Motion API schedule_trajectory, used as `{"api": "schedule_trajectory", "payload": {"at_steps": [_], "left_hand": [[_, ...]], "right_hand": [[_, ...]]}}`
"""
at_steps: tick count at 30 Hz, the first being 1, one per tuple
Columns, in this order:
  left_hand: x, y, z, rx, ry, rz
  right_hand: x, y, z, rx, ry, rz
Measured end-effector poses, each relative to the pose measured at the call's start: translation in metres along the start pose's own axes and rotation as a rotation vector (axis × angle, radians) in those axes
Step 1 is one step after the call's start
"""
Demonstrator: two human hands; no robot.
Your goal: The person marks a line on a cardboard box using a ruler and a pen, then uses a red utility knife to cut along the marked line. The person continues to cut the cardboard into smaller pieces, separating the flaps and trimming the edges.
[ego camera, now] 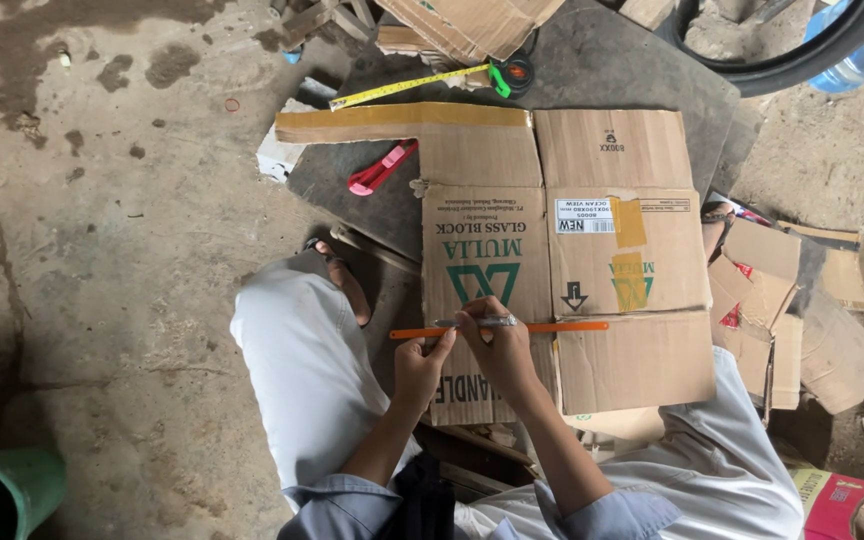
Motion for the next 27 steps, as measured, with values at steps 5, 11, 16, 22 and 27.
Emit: {"api": "schedule_trajectory", "payload": {"at_steps": [5, 11, 16, 22, 27], "left_hand": [[0.012, 0.000, 0.016, -0.003, 0.008, 0.005], [0.007, 0.000, 0.010, -0.008, 0.000, 0.031], [-0.010, 0.002, -0.019, 0.034, 0.027, 0.053], [-0.001, 0.001, -0.003, 0.017, 0.034, 0.058], [0.002, -0.001, -0.003, 0.091, 0.037, 0.037]], "right_hand": [[0.003, 0.007, 0.010, 0.005, -0.018, 0.056], [0.008, -0.003, 0.031, -0.065, -0.092, 0.133], [0.010, -0.011, 0.030, -0.087, -0.076, 0.142], [0.006, -0.023, 0.017, -0.128, -0.091, 0.138], [-0.008, -0.063, 0.000, -0.248, -0.080, 0.031]]}}
Point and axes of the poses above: each hand's wrist, its own x-axis towards the middle knuckle, its own y-axis out of the palm, z = x × y, the point moved 9 cm from there along x, towards the middle knuckle, and after that the axes turned 11 degrees about -y, right-handed, at the moved point
